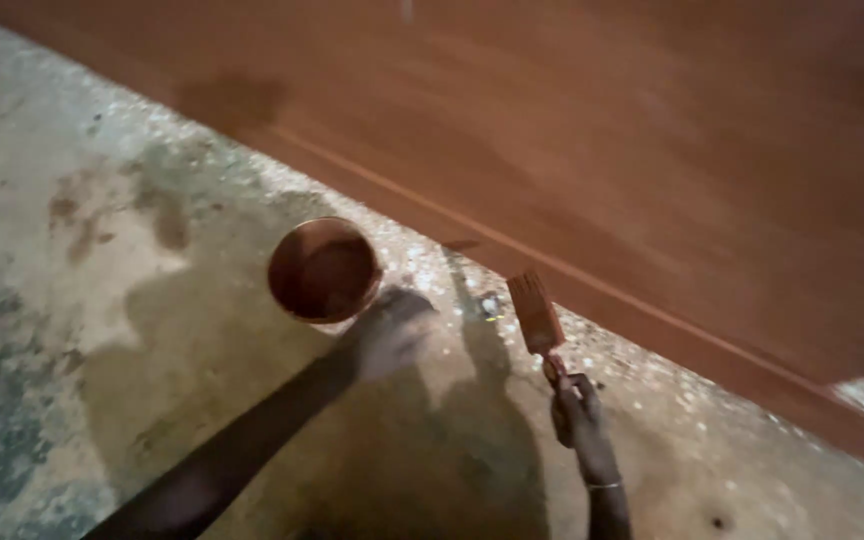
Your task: The person paints the lower section of a wall using a paintbrush and a bucket of brown paint. They repeatedly dip the brush into the bucket and apply paint to the wall in horizontal strokes.
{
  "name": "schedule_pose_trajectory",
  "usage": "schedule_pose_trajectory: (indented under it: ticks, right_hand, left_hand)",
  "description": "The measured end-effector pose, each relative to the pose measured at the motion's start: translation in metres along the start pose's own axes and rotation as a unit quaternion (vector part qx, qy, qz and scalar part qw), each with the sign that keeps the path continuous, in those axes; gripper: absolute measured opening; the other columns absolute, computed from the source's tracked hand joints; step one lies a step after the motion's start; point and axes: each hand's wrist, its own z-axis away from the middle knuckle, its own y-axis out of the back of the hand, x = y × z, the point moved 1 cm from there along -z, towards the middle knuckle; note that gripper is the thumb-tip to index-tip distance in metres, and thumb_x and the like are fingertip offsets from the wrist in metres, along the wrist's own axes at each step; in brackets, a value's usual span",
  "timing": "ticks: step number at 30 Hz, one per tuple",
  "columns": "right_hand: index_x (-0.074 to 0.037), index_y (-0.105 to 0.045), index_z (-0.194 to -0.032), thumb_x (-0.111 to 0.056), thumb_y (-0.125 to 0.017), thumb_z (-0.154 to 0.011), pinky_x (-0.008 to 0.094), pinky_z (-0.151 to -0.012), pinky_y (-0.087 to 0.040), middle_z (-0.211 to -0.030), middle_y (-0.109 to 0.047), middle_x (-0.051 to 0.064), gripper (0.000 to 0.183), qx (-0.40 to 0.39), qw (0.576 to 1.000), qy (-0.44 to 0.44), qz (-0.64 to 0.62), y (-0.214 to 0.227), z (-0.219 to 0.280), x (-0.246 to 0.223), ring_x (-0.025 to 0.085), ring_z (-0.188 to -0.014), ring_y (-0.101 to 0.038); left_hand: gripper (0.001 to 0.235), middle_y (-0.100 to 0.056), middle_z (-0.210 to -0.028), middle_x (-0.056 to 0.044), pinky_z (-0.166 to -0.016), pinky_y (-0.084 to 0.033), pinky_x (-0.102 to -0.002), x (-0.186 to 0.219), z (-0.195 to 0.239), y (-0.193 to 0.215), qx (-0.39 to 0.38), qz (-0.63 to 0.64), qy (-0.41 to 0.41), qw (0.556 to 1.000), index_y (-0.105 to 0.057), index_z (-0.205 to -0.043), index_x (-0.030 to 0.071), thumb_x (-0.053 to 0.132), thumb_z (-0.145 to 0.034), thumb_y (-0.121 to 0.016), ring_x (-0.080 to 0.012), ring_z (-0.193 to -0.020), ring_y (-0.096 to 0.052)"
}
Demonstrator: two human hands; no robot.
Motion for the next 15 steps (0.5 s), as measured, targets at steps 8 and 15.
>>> schedule_pose_trajectory:
  ticks: [8,15]
  right_hand:
    - [-0.011,-0.060,-0.101,-0.031,-0.056,-0.103,0.024,-0.044,-0.031,-0.061,-0.047,-0.005,0.021,-0.002,0.961,0.084,0.263,0.001,-0.023,-0.016,0.005,-0.051,-0.040]
    - [-0.011,-0.061,-0.107,-0.028,-0.059,-0.098,0.028,-0.044,-0.025,-0.058,-0.043,0.000,0.020,0.027,0.974,-0.020,0.223,-0.059,0.014,-0.045,0.010,-0.049,-0.035]
  left_hand:
    - [0.015,-0.064,-0.089,-0.019,-0.079,-0.047,-0.056,-0.211,0.066,0.070,0.142,-0.272,0.188,0.933,-0.063,-0.093,0.004,0.018,-0.093,-0.058,-0.0410,-0.086,-0.061]
    - [0.022,-0.066,-0.092,-0.020,-0.077,-0.051,-0.047,-0.332,0.108,0.002,0.061,0.104,0.225,0.967,-0.064,-0.097,0.004,0.021,-0.100,-0.051,-0.0382,-0.084,-0.064]
